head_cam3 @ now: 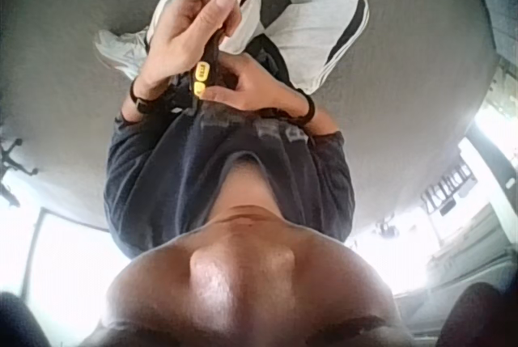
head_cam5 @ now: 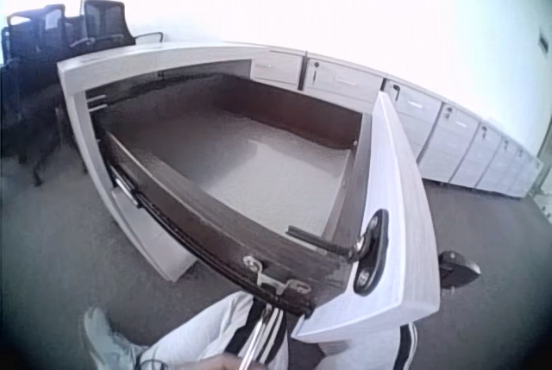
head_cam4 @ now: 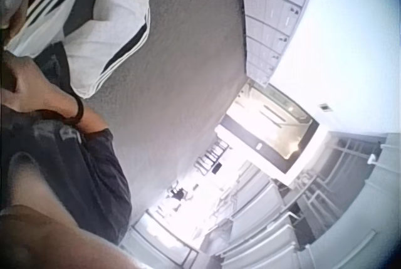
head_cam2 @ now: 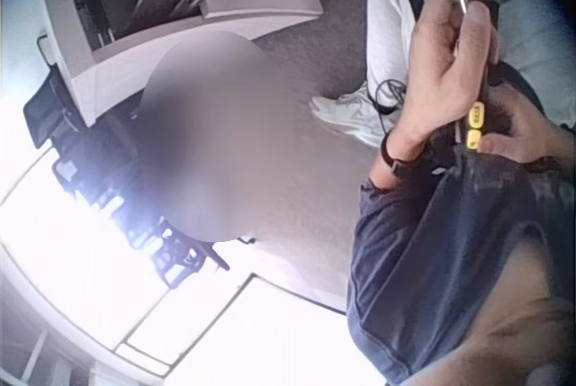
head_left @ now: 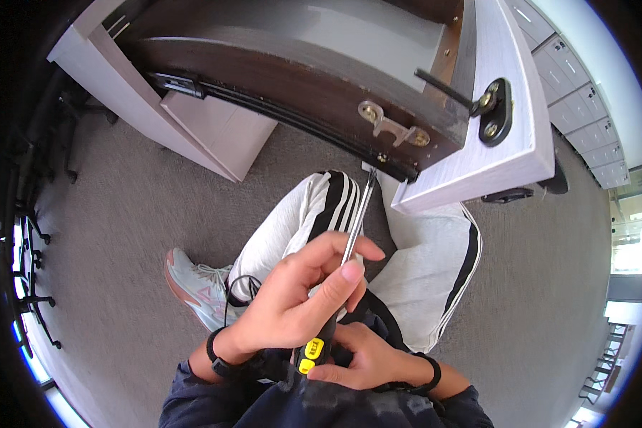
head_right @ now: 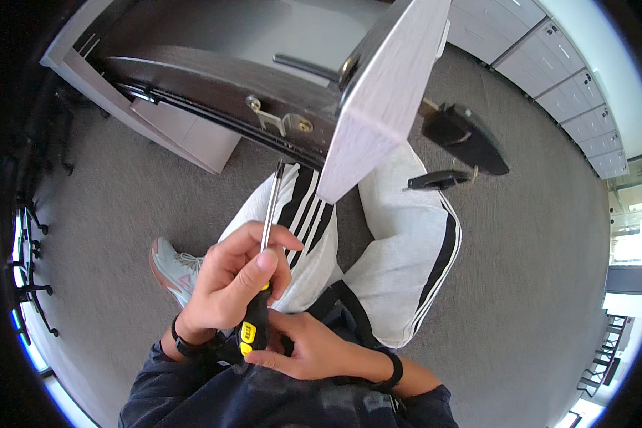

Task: The person uses a screwdriver to adjust screws on the internal mechanism of a white cabinet door. They open the door, manipulate the screws on the hinge and latch area, and test the door's movement.

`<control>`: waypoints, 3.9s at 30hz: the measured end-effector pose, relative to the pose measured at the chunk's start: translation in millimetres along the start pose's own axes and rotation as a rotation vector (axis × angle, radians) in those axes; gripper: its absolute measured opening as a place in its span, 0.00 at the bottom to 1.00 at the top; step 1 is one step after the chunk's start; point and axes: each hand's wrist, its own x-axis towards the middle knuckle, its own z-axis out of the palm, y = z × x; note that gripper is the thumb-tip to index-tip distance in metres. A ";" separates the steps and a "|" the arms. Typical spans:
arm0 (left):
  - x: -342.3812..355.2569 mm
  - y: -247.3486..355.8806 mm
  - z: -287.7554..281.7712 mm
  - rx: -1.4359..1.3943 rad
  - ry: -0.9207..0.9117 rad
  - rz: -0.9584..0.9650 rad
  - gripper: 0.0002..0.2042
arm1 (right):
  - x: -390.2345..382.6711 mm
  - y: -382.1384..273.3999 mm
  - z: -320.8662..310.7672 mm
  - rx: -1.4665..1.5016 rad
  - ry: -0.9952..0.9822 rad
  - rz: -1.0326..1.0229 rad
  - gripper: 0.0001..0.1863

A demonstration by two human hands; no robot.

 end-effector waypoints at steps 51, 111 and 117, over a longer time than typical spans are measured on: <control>2.0 19.0 14.1 0.051 -0.009 0.090 0.24 | -0.1 -18.2 -5.3 0.002 -0.016 -0.174 0.23; 147.5 78.0 -42.4 1.627 0.442 1.144 0.12 | 11.8 -50.6 -40.2 1.133 -0.179 -0.463 0.28; 138.3 71.3 -36.5 1.691 0.443 0.971 0.11 | 8.1 -47.6 -28.3 1.196 -0.166 -0.295 0.25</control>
